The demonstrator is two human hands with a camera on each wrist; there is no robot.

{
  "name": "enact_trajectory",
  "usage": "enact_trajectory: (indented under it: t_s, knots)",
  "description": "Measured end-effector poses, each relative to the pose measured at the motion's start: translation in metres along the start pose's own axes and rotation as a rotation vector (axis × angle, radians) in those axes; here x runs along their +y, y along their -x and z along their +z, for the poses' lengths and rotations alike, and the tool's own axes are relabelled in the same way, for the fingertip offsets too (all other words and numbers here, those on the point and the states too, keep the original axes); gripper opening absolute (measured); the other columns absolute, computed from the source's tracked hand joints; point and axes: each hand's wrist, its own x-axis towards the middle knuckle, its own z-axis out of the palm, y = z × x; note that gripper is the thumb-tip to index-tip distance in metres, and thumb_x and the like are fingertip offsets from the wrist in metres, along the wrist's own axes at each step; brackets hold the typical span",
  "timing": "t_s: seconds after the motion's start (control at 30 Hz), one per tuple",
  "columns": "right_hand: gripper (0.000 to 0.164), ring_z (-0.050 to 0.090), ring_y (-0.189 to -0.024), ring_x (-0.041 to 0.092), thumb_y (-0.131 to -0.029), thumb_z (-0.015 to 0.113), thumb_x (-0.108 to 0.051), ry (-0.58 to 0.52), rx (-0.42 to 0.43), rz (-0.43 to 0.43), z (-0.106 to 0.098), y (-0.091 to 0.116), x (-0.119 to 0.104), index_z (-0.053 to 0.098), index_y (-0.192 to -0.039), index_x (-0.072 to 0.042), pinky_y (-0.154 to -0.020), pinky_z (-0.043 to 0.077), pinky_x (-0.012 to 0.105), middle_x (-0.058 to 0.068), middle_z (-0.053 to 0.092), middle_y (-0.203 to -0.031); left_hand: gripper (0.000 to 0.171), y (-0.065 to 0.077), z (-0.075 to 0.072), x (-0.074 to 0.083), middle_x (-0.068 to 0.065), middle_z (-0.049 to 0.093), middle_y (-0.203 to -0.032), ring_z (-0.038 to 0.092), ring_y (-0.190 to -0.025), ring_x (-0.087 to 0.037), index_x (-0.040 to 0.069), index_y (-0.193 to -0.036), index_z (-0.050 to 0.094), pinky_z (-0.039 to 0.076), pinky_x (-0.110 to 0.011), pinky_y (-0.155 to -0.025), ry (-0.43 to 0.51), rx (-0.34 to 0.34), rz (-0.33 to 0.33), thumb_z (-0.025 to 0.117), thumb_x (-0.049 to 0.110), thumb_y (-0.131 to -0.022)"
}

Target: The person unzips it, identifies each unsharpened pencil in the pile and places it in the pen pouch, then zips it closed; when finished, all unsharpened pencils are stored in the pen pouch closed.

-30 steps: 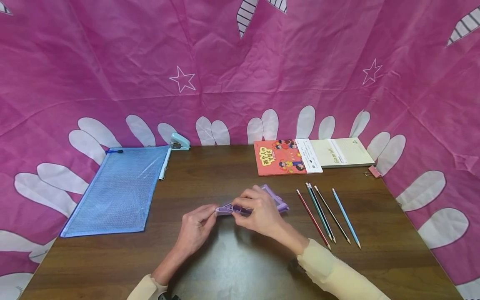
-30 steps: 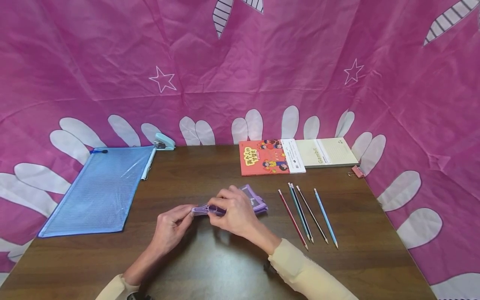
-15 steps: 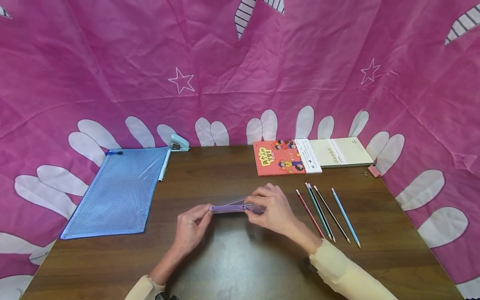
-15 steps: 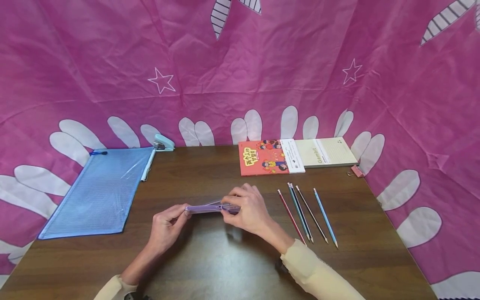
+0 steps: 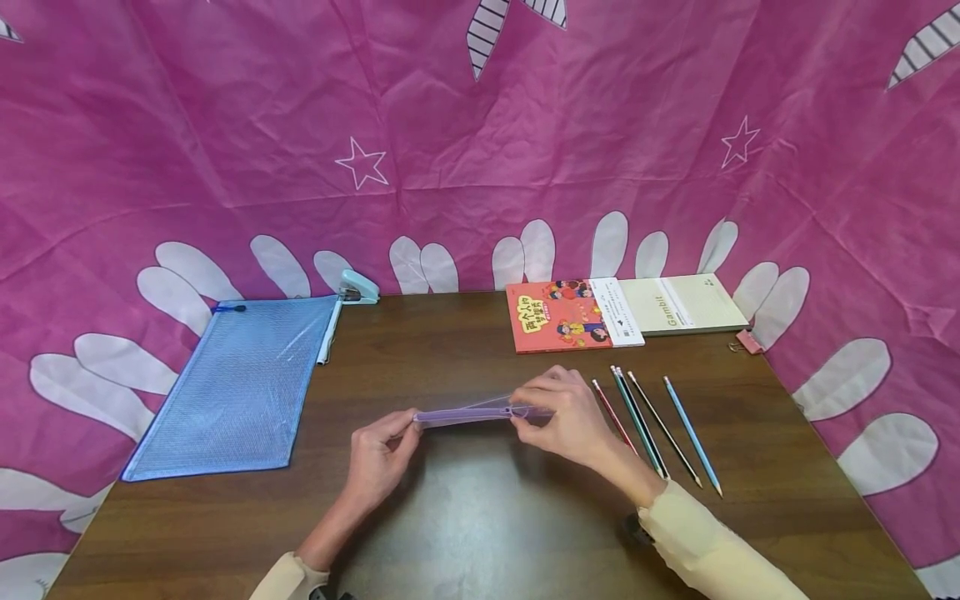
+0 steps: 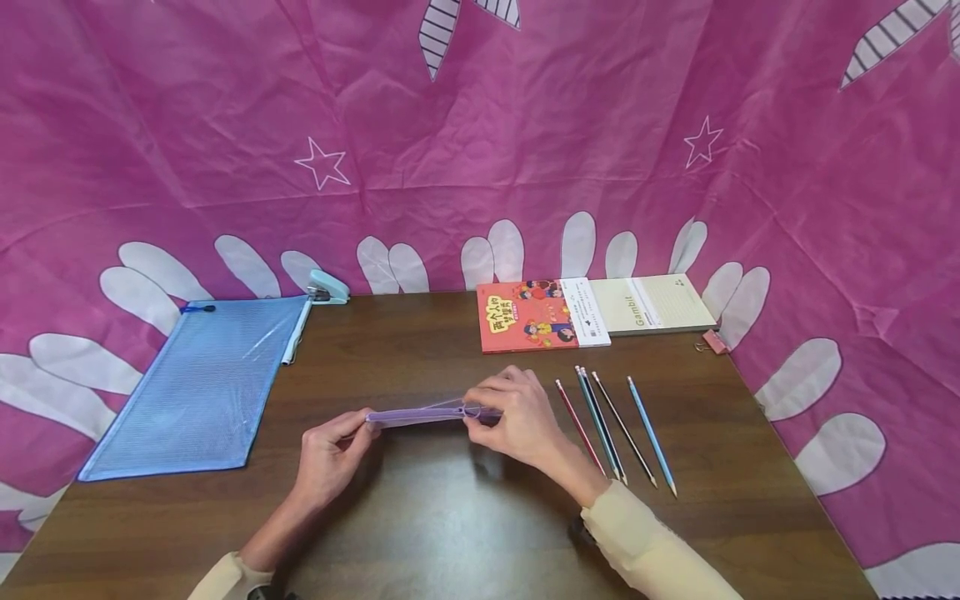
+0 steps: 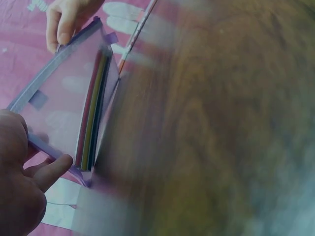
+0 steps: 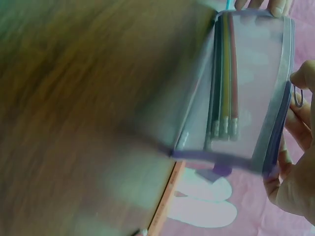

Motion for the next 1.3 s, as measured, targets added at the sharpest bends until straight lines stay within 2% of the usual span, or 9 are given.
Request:
enact_trajectory:
  t_s: [0.3,0.53,0.7,0.9,1.03,1.2,1.3]
  knots:
    - [0.026,0.058,-0.081,0.015,-0.067,0.088,-0.017,-0.003,0.018,-0.021,-0.012,0.004,0.011,0.079,-0.092,-0.013,-0.069,0.044,0.036,-0.006,0.073,-0.09,0.026,0.001,-0.002,-0.002,-0.018,0.071,-0.08,0.065,-0.07,-0.012,-0.009,-0.087,0.073,0.054,-0.02,-0.061,0.003,0.013,-0.061,0.067,-0.028,-0.072]
    - [0.026,0.057,-0.08,0.014,-0.067,0.088,-0.015,-0.008,0.024,-0.009,-0.02,0.01,0.018,0.079,-0.092,-0.012,-0.069,0.045,0.037,-0.006,0.073,-0.09,0.025,0.013,0.003,-0.031,-0.012,0.073,-0.084,0.065,-0.073,-0.008,-0.004,-0.091,0.076,0.053,-0.019,-0.062,0.018,0.021,-0.076,0.069,-0.023,-0.076]
    - [0.028,0.057,-0.081,0.014,-0.066,0.089,-0.013,-0.018,0.029,-0.003,-0.026,0.013,0.022,0.079,-0.093,-0.012,-0.068,0.044,0.036,-0.005,0.073,-0.091,0.026,0.015,0.003,-0.036,-0.01,0.074,-0.087,0.065,-0.075,-0.007,-0.002,-0.093,0.076,0.053,-0.019,-0.063,0.021,0.008,-0.082,0.069,-0.021,-0.077]
    - [0.03,0.057,-0.081,0.013,-0.065,0.09,-0.013,-0.021,0.03,0.01,-0.035,0.016,0.026,0.079,-0.093,-0.013,-0.067,0.044,0.035,-0.006,0.074,-0.091,0.025,0.004,-0.001,-0.013,-0.016,0.073,-0.083,0.065,-0.071,-0.011,-0.005,-0.089,0.075,0.052,-0.017,-0.062,-0.021,0.009,-0.084,0.069,-0.025,-0.075]
    - [0.03,0.058,-0.082,0.014,-0.066,0.088,-0.012,-0.03,0.033,0.006,-0.04,0.017,0.029,0.079,-0.094,-0.011,-0.068,0.046,0.036,-0.005,0.074,-0.091,0.022,-0.001,-0.006,-0.001,-0.018,0.072,-0.083,0.065,-0.07,-0.013,-0.006,-0.087,0.074,0.052,-0.017,-0.063,-0.032,0.001,-0.116,0.069,-0.024,-0.076]
    - [0.031,0.058,-0.083,0.014,-0.066,0.087,-0.011,-0.056,0.045,0.001,-0.045,0.02,0.033,0.078,-0.096,-0.01,-0.067,0.047,0.033,-0.004,0.074,-0.092,0.022,-0.001,-0.007,-0.001,-0.02,0.072,-0.085,0.066,-0.071,-0.018,-0.007,-0.088,0.074,0.052,-0.017,-0.065,-0.028,-0.004,-0.137,0.068,-0.024,-0.076]
    - [0.029,0.057,-0.084,0.014,-0.068,0.086,-0.011,-0.065,0.045,0.007,-0.048,0.021,0.036,0.078,-0.096,-0.01,-0.067,0.046,0.028,-0.004,0.074,-0.092,0.023,0.003,-0.005,-0.012,-0.019,0.073,-0.086,0.067,-0.071,-0.02,-0.006,-0.089,0.074,0.052,-0.017,-0.065,-0.03,0.005,-0.124,0.068,-0.024,-0.077]
